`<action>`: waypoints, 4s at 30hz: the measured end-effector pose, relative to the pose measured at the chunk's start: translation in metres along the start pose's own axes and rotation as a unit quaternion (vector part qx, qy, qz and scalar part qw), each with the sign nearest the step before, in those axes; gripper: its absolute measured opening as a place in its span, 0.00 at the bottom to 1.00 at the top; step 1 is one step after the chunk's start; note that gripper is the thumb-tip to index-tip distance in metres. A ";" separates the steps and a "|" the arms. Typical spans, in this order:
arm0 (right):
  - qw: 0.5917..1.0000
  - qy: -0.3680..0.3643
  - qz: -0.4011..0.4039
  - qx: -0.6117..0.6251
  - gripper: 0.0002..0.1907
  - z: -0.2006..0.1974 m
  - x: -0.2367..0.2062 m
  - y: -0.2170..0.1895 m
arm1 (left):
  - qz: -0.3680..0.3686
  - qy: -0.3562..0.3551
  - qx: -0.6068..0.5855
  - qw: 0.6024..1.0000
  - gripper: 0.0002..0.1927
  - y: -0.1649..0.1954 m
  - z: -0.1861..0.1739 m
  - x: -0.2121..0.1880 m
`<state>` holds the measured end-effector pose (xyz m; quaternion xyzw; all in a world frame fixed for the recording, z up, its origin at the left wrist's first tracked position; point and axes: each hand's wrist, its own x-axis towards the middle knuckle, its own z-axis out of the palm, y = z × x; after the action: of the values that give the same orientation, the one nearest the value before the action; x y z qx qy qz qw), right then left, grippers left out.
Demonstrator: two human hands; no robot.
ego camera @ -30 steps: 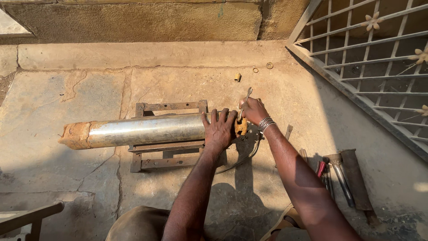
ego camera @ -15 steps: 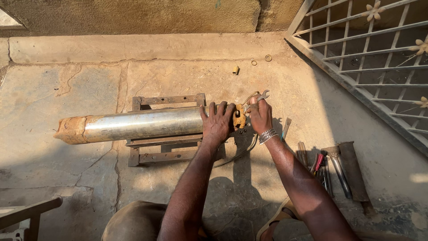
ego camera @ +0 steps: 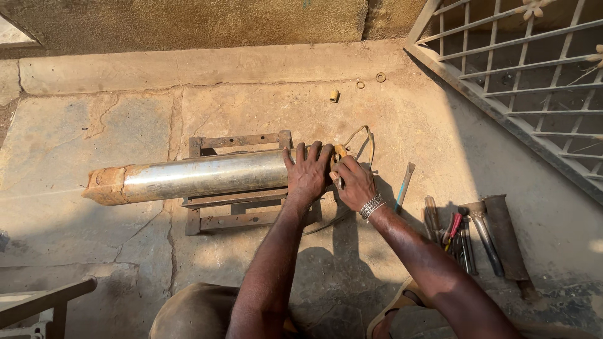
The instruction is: The person kneels on a concrete floor working on a rusty cylindrical pump motor resting on a wooden stand. They unscrew and remove the metal end cap by hand, then scrape rust and debris from the cylinder's end using a chisel struck with a hammer, and reposition the cylinder to work on the other end.
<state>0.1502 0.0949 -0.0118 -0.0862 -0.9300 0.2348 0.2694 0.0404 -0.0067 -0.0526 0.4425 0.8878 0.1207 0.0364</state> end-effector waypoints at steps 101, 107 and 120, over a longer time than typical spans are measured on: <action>0.951 0.013 0.285 0.120 0.27 0.007 0.042 0.039 | 0.007 0.024 -0.056 0.998 0.43 0.004 -0.002 -0.007; 0.979 -0.032 0.199 -0.018 0.28 0.014 0.038 0.028 | 0.003 0.017 -0.033 0.999 0.44 0.005 -0.002 -0.006; 0.951 -0.057 0.294 0.074 0.28 -0.001 0.069 0.042 | 0.003 0.001 -0.060 0.998 0.47 0.006 -0.005 -0.008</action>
<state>0.0947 0.1521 0.0004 -0.3220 -0.8574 0.3761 0.1407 0.0491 -0.0103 -0.0466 0.4418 0.8779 0.1740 0.0620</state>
